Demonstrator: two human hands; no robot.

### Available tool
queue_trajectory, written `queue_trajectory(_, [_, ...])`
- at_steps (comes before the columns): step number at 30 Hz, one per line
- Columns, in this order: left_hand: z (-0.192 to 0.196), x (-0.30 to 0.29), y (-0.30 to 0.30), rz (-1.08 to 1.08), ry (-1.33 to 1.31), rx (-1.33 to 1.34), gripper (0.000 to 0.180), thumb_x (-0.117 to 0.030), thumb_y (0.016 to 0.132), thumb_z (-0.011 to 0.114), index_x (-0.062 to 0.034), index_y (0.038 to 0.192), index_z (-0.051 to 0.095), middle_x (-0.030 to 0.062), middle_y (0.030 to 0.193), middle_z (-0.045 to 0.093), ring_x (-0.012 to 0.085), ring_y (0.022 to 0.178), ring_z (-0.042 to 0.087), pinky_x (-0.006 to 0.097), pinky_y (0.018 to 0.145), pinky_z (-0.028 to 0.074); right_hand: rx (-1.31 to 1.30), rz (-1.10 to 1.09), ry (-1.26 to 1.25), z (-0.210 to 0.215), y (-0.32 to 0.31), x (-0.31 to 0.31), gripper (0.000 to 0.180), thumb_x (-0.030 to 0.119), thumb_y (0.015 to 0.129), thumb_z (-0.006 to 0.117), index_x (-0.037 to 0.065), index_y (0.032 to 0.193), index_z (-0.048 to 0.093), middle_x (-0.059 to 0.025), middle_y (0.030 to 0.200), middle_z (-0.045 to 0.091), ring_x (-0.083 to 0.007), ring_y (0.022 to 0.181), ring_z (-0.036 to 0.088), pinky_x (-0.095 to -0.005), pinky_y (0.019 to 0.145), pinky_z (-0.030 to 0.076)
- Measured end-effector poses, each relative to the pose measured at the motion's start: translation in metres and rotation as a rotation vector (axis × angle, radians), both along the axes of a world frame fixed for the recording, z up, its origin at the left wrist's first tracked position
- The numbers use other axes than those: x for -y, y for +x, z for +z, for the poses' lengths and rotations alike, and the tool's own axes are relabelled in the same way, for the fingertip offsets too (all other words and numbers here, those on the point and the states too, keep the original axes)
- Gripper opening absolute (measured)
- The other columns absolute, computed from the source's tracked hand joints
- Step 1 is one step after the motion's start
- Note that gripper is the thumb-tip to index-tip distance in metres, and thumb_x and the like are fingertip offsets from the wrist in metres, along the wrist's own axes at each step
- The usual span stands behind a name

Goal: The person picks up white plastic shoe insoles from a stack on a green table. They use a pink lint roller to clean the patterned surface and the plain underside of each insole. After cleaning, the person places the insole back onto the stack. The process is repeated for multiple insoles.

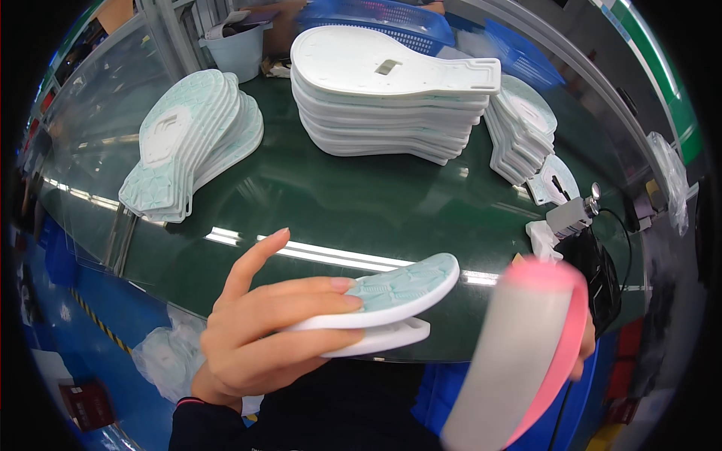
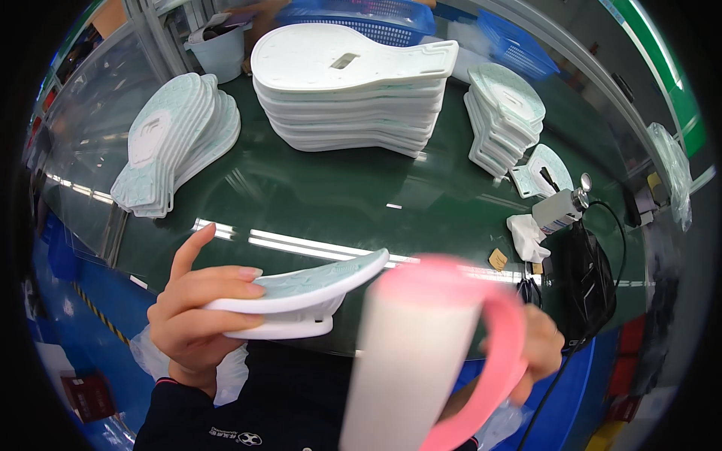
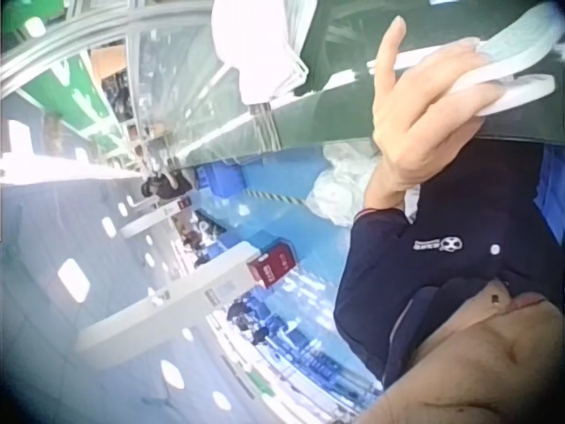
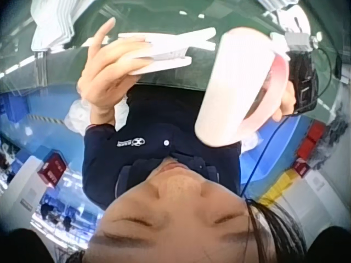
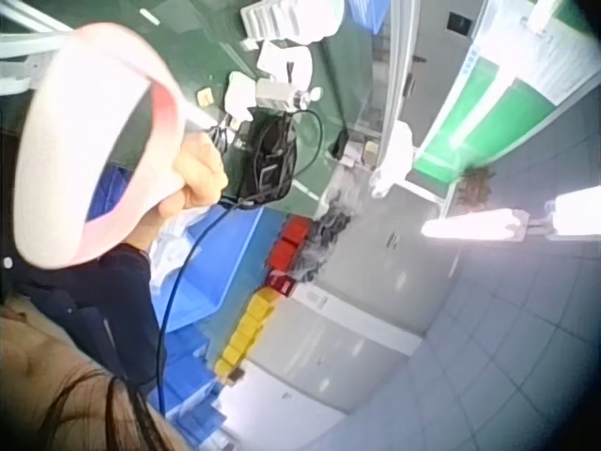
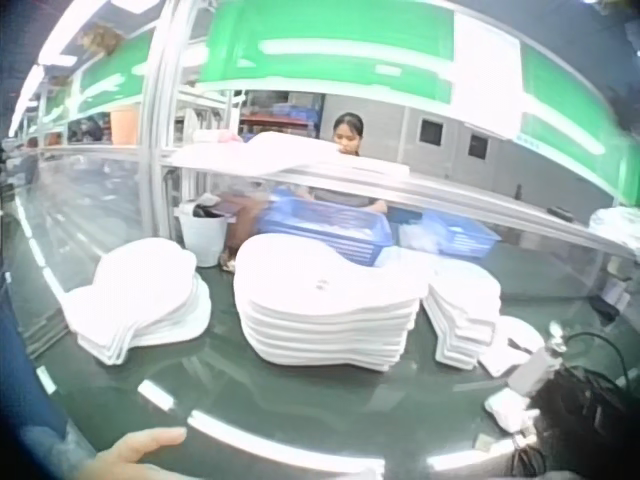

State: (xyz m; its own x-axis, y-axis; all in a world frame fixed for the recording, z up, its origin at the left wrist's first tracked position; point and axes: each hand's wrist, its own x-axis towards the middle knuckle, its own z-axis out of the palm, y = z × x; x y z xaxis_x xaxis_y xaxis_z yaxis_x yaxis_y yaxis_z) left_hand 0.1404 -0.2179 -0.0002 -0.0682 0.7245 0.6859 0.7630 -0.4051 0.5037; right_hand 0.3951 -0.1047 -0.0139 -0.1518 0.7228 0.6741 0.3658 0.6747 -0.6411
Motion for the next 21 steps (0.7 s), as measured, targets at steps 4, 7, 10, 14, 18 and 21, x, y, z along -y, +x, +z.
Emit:
queue_trajectory(4, [0.000,-0.006,-0.002,-0.009,0.017,-0.064,0.018,-0.011,0.068,0.068,-0.0142,0.085,0.065,0.0033,0.083,0.066,0.0170,0.079,0.064,0.043,0.089,0.044,0.101,0.427,0.355,0.017,-0.013,0.005,0.034,0.042,0.071,0.059,0.009,0.063,0.059,0.0016,0.056,0.048,-0.0100,0.043,0.043,-0.0222,0.041,0.031])
queue_trajectory(7, [0.000,-0.009,-0.006,-0.007,0.043,-0.177,0.017,-0.010,0.069,0.065,-0.0112,0.086,0.064,0.0057,0.080,0.065,0.0183,0.074,0.064,0.039,0.079,0.051,0.175,0.385,0.403,0.020,0.002,0.001,0.046,0.053,0.062,0.063,0.007,0.062,0.066,0.0012,0.054,0.049,-0.0091,0.039,0.042,-0.0206,0.036,0.029])
queue_trajectory(10, [-0.003,-0.006,-0.008,-0.026,0.051,-0.145,0.017,-0.009,0.069,0.066,-0.0120,0.086,0.064,0.0053,0.080,0.065,0.0181,0.074,0.064,0.038,0.079,0.051,0.099,0.152,0.378,0.017,0.006,0.010,0.050,0.058,0.068,0.057,0.009,0.060,0.065,0.0011,0.050,0.046,-0.0100,0.038,0.040,-0.0213,0.041,0.027])
queue_trajectory(14, [0.001,0.000,-0.005,-0.022,0.054,-0.139,0.017,-0.010,0.069,0.066,-0.0129,0.086,0.064,0.0050,0.080,0.065,0.0168,0.073,0.064,0.037,0.080,0.051,0.006,0.261,0.458,0.017,0.005,0.005,0.048,0.057,0.073,0.055,0.010,0.065,0.063,0.0016,0.050,0.043,-0.0105,0.039,0.039,-0.0220,0.039,0.027])
queue_trajectory(18, [0.005,0.000,-0.004,-0.018,0.055,-0.195,0.016,-0.011,0.070,0.066,-0.0135,0.086,0.064,0.0044,0.081,0.066,0.0155,0.074,0.064,0.037,0.080,0.050,0.179,0.424,0.507,0.027,-0.001,0.003,0.046,0.055,0.069,0.059,0.010,0.064,0.067,0.0038,0.051,0.046,-0.0079,0.037,0.039,-0.0207,0.034,0.027])
queue_trajectory(21, [0.001,0.003,-0.008,0.025,0.060,-0.168,0.015,-0.012,0.071,0.066,-0.0140,0.086,0.064,0.0040,0.083,0.066,0.0155,0.075,0.064,0.037,0.080,0.050,0.089,0.169,0.364,0.013,0.004,-0.003,0.055,0.060,0.071,0.055,0.007,0.060,0.063,0.0018,0.046,0.051,-0.0112,0.037,0.045,-0.0218,0.038,0.031])
